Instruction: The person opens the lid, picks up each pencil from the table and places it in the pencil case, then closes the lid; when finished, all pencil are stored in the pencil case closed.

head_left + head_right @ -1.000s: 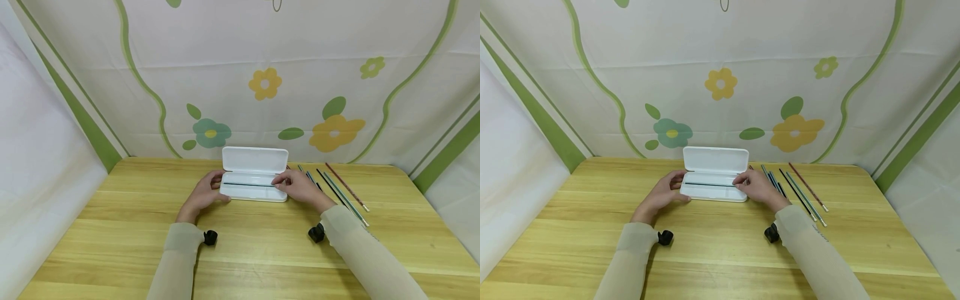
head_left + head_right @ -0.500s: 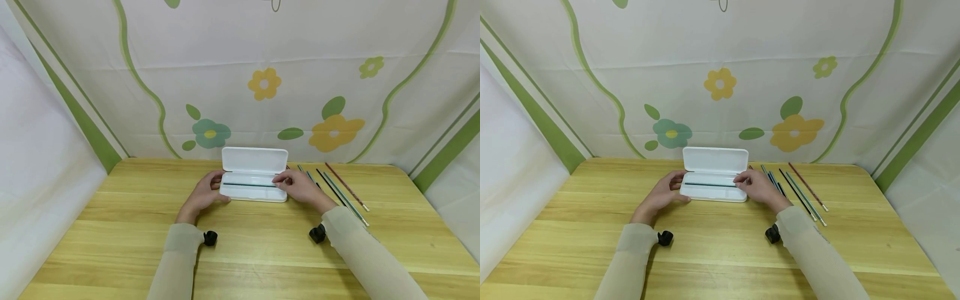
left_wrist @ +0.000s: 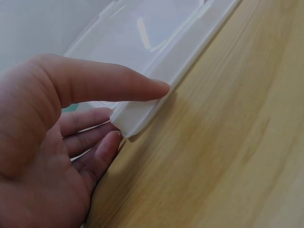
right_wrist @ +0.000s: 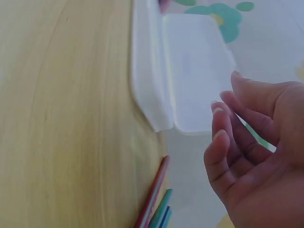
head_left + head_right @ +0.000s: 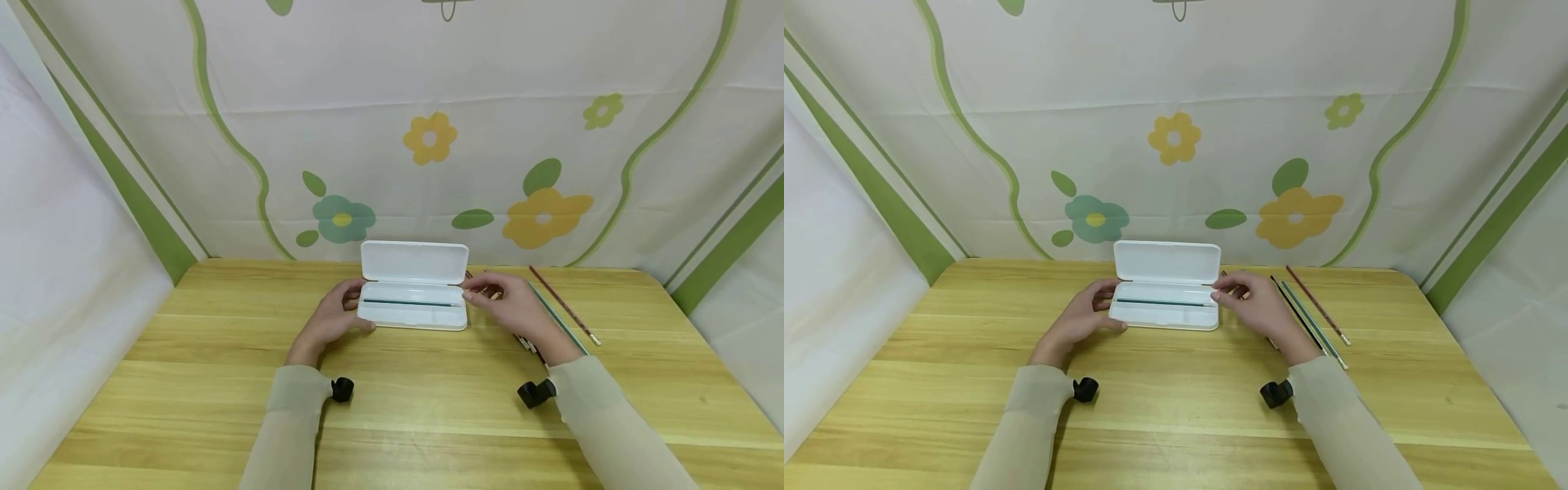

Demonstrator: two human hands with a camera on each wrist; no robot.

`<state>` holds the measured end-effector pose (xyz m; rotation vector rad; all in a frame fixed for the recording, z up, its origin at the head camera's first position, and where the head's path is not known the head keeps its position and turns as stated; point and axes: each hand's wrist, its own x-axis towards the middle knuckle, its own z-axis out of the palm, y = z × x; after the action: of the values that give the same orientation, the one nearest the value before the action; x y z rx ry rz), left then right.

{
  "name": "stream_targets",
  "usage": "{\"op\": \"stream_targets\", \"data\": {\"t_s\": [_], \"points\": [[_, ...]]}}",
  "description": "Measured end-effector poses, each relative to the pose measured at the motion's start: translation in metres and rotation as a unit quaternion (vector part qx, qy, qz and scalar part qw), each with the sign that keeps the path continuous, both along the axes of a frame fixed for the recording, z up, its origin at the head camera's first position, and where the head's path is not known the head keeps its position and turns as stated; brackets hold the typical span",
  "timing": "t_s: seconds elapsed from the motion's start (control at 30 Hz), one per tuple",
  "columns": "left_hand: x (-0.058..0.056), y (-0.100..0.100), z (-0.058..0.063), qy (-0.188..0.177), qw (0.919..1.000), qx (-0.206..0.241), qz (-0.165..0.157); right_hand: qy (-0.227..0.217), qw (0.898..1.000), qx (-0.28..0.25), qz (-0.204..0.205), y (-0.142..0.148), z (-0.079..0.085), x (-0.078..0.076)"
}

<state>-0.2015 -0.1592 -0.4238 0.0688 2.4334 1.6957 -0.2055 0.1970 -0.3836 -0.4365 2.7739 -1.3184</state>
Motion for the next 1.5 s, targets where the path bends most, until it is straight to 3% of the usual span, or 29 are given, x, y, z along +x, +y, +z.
{"op": "stream_targets", "data": {"t_s": [0.4, 0.73, 1.23, 1.5], "points": [[0.000, 0.000, 0.000, 0.002, 1.0000, -0.004, -0.003, 0.014, 0.999, -0.028, -0.037, 0.014, 0.004, 0.024], [0.000, 0.001, 0.000, 0.004, 1.0000, -0.003, -0.006, -0.002, 0.998, -0.021, -0.067, 0.035, -0.008, 0.035], [0.001, 0.001, 0.002, 0.004, 0.9998, -0.016, -0.010, -0.006, 0.991, 0.025, -0.132, 0.120, -0.023, 0.054], [-0.001, 0.002, 0.002, 0.001, 0.9997, -0.024, -0.010, -0.036, 0.984, 0.028, -0.175, 0.162, -0.028, 0.058]]}}
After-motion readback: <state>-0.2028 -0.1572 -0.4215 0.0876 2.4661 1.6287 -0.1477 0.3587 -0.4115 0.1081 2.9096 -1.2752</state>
